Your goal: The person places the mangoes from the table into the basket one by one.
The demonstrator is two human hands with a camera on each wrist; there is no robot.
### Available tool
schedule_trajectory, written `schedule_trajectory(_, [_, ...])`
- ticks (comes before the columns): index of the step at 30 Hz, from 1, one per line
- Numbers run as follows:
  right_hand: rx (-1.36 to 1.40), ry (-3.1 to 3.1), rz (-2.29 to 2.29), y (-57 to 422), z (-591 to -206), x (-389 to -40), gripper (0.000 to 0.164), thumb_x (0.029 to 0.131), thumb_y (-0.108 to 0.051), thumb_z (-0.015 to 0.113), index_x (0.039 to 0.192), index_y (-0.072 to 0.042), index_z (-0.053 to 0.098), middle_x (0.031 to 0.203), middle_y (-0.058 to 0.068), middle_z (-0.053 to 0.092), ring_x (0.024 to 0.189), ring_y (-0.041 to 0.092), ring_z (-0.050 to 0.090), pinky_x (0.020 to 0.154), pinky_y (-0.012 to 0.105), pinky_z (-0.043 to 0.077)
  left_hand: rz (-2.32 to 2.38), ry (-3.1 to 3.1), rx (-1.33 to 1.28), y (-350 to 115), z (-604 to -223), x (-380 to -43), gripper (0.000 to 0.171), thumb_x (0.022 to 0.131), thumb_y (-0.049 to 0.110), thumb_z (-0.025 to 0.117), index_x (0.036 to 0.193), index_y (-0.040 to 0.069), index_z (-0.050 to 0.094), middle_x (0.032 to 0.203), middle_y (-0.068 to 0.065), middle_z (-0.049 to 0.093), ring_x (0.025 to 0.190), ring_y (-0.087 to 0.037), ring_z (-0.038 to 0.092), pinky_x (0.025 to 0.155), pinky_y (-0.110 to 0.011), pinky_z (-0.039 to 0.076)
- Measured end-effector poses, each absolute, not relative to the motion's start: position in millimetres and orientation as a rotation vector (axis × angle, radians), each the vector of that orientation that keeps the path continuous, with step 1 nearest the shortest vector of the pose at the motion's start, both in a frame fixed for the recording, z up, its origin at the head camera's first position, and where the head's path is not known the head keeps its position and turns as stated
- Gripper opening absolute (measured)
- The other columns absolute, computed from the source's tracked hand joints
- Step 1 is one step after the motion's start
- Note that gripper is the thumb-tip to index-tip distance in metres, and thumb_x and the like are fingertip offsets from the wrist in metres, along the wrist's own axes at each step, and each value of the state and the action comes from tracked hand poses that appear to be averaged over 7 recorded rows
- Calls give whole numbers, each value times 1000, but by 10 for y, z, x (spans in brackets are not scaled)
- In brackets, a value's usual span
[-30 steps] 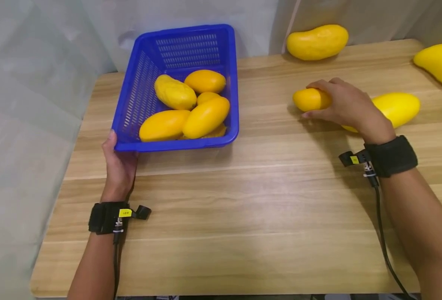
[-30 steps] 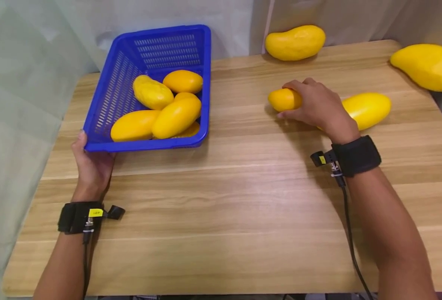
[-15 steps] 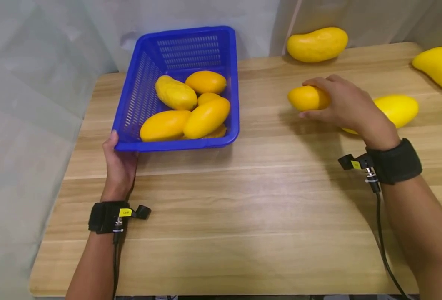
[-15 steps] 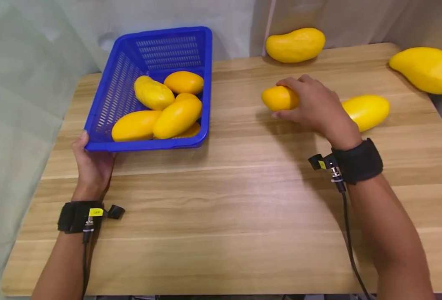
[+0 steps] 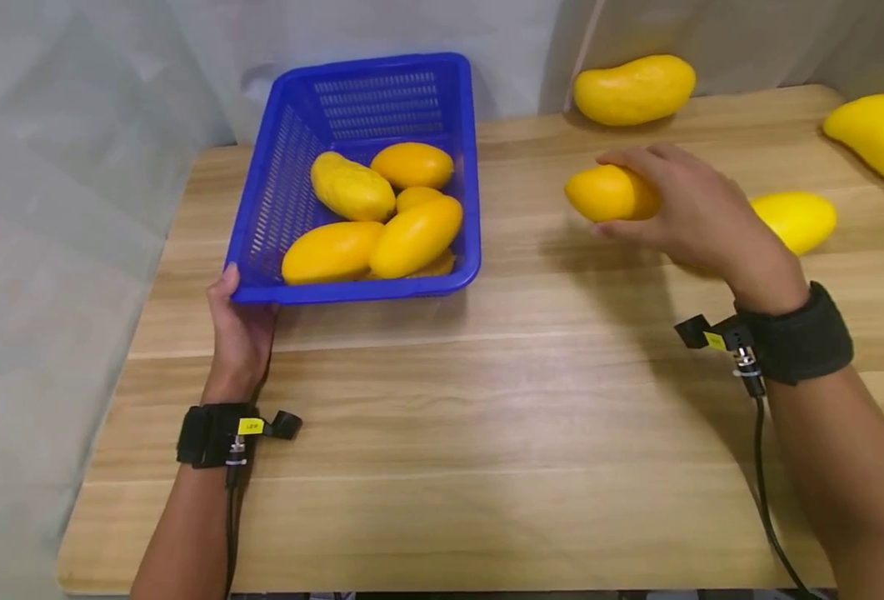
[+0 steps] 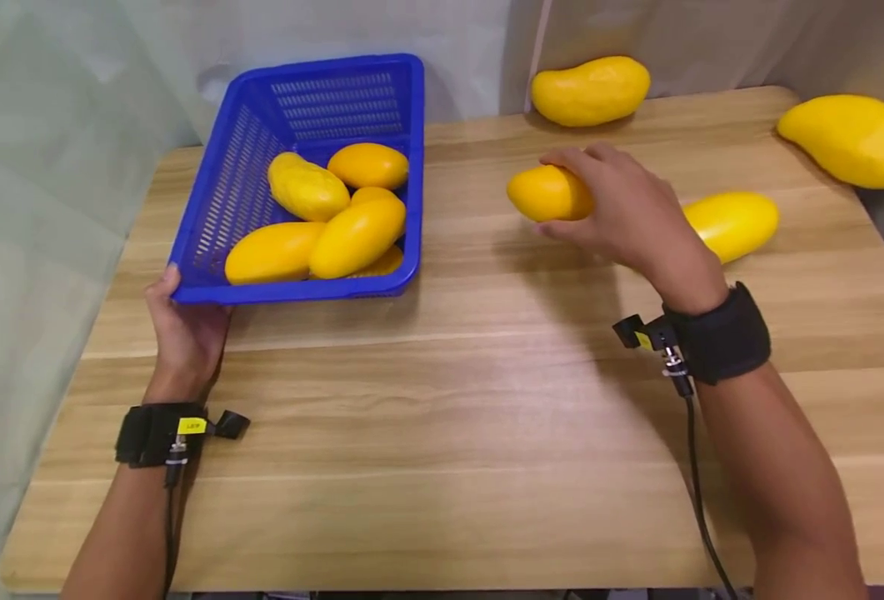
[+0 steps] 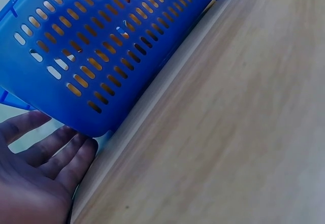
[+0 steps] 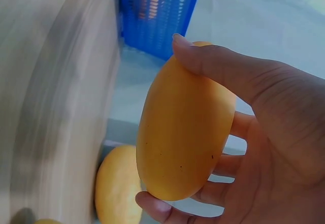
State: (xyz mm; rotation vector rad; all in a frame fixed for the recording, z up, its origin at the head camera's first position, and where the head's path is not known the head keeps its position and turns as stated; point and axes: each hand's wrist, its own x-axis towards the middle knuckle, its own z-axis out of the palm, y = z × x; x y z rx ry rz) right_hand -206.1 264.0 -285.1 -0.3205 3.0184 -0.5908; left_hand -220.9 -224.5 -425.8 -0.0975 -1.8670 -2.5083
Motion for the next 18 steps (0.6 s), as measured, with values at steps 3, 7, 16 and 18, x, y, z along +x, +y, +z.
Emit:
schedule_trajectory(3, [-362,3045,-604,2578,-2808,-2041,77,88,-42,77,155,-25,43,147,19,47,125,43,46,94,65,38,-2507,-1868,-81,-2235,-4260,-2183,64,97,54,43,154,24,41,149,-11,42,128,-27,42,111,-34,32])
schedule_trajectory(7, [-402,3063,-653,2468,-2798,-2008,78,86,-40,80,154,-23,45,145,18,50,123,42,48,94,63,40,-2491,-1897,-74,-2225,-4258,-2170,64,98,53,42,153,21,43,146,-11,44,127,-27,42,112,-34,31])
schedule_trajectory(16, [-498,3059,-720,2206,-2788,-2013,78,83,-44,82,150,-19,49,146,11,52,126,35,50,96,57,43,-2443,-1971,-93,-2118,-4308,-2146,65,98,55,40,155,24,40,152,-10,40,134,-27,36,122,-39,15])
schedule_trajectory(18, [-523,3054,-748,2148,-2799,-2020,77,83,-42,83,148,-18,49,145,10,53,124,33,51,96,56,44,-2434,-2007,-94,-2094,-4311,-2157,64,99,56,38,156,26,38,155,-9,37,135,-26,35,124,-41,12])
